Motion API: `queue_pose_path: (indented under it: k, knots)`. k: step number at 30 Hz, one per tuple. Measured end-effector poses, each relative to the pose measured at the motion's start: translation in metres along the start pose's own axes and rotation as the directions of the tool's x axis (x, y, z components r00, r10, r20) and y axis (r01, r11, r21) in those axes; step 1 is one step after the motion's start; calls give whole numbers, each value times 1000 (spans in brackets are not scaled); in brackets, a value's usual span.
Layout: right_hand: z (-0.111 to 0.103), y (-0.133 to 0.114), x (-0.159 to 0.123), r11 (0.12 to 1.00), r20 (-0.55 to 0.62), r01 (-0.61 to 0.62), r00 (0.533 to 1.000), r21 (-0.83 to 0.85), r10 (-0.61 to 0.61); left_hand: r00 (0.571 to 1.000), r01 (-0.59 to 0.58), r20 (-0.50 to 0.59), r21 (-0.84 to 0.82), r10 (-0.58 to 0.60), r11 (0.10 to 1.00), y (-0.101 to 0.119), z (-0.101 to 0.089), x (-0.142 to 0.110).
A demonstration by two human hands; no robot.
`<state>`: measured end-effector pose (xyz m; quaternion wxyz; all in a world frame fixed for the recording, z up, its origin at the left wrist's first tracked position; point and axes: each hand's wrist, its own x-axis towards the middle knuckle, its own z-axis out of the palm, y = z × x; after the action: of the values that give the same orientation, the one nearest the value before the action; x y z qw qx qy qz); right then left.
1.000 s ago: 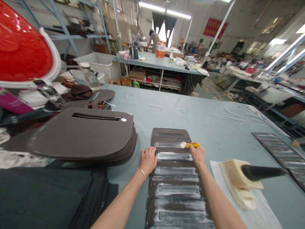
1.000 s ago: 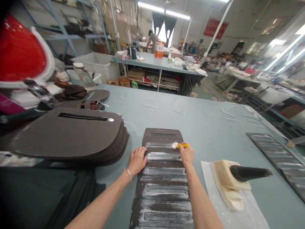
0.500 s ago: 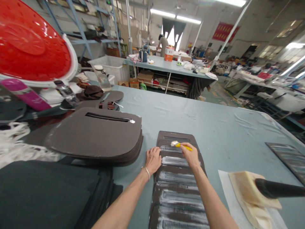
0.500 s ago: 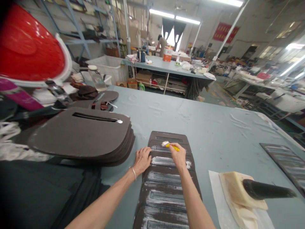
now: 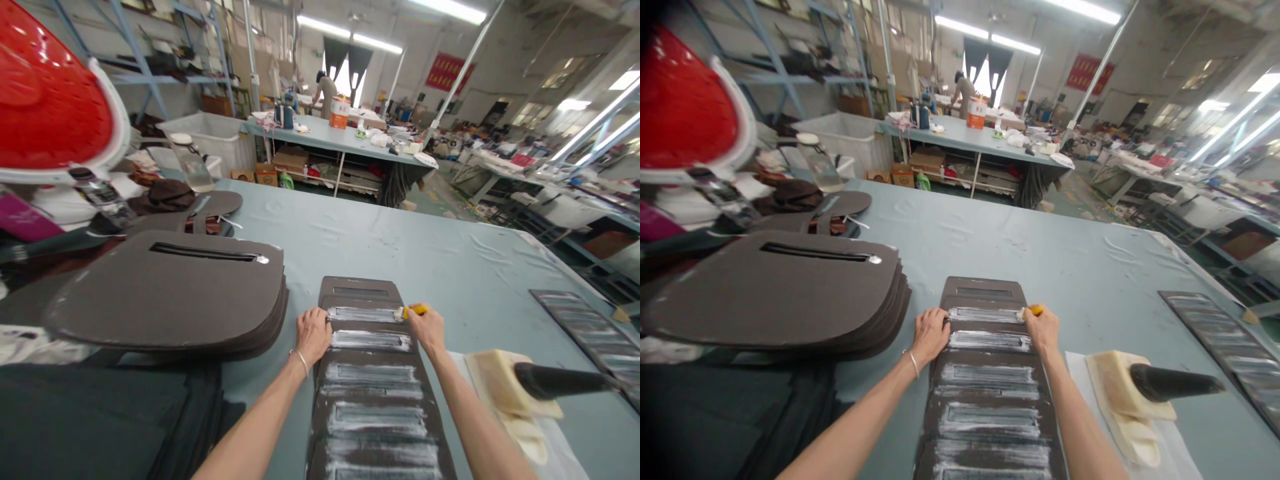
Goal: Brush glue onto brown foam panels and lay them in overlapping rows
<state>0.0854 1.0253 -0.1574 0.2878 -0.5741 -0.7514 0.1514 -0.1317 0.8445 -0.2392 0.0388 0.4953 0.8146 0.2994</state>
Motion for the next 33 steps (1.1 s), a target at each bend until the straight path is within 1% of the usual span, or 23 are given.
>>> queue_pose_path:
  k: [1, 2, 3, 4, 5, 6, 7, 8, 10, 13, 15, 16, 17, 18, 19, 21, 23, 24, 25, 26, 28, 31, 33]
  knots:
    - [14, -20, -6, 998, 9, 35, 999, 43, -35, 1000, -5, -8, 7, 5, 1000, 1, 1, 4]
    - [30, -43, -13, 989, 57, 72, 995, 126, -80, 1000, -25, -17, 14, 25, 1000, 1, 3, 8]
    - [49, -65, -20, 973, 46, 102, 992, 209, -114, 998, -52, -19, 22, 53, 998, 1, 4, 12]
    - [66, -85, -27, 944, 107, 144, 977, 296, -182, 997, -75, -16, 33, 76, 997, 1, 6, 14]
    - [82, -100, -31, 925, 131, 155, 969, 348, -212, 996, -89, -5, 44, 89, 995, 1, 8, 16]
    - [94, -108, -33, 914, 151, 157, 962, 375, -227, 996, -93, 6, 56, 93, 994, 1, 9, 17]
    - [101, -109, -32, 913, 171, 152, 958, 380, -231, 996, -94, 17, 65, 93, 994, 0, 10, 16]
    - [103, -102, -27, 923, 171, 142, 962, 357, -214, 995, -94, 22, 71, 93, 993, 0, 11, 16]
    - [90, -72, -9, 960, 143, 122, 976, 253, -161, 995, -103, 20, 72, 102, 992, 0, 10, 14]
    - [48, -12, 23, 997, 54, 82, 995, 7, -82, 994, -105, 13, 67, 105, 992, 0, 8, 13]
    - [24, 12, 40, 988, 5, 57, 998, -140, -57, 996, -84, 27, 68, 82, 994, 1, 7, 17]
    - [18, 15, 44, 982, -16, 50, 998, -183, -54, 998, -62, 31, 71, 60, 996, 2, 6, 20]
    - [18, 11, 46, 980, -28, 54, 998, -194, -60, 999, -38, 29, 72, 36, 997, 3, 6, 23]
    - [22, 0, 45, 983, -29, 68, 997, -170, -74, 1000, -19, 20, 73, 17, 997, 4, 6, 28]
    - [31, -15, 41, 989, -20, 94, 995, -111, -97, 1000, -9, 8, 72, 9, 997, 4, 7, 32]
    - [59, -56, 27, 982, 30, 172, 984, 77, -175, 1000, -27, -5, 72, 28, 997, 4, 8, 39]
    - [89, -93, 13, 934, 101, 245, 955, 258, -279, 998, -66, 8, 81, 66, 995, 3, 10, 43]
    - [101, -106, 9, 917, 139, 259, 940, 304, -311, 997, -77, 16, 87, 76, 993, 3, 11, 44]
    - [110, -112, 8, 909, 172, 259, 929, 325, -327, 997, -83, 19, 93, 81, 992, 2, 11, 44]
    - [115, -111, 10, 915, 198, 248, 927, 319, -320, 996, -86, 20, 97, 85, 992, 1, 11, 44]
    - [110, -90, 23, 948, 202, 205, 945, 242, -256, 996, -92, 18, 100, 90, 991, 0, 11, 42]
    - [79, -36, 53, 990, 100, 127, 986, 58, -132, 996, -92, 14, 96, 91, 991, -1, 10, 38]
    - [57, -8, 69, 996, 36, 78, 996, -46, -77, 996, -90, 8, 85, 89, 992, 0, 11, 37]
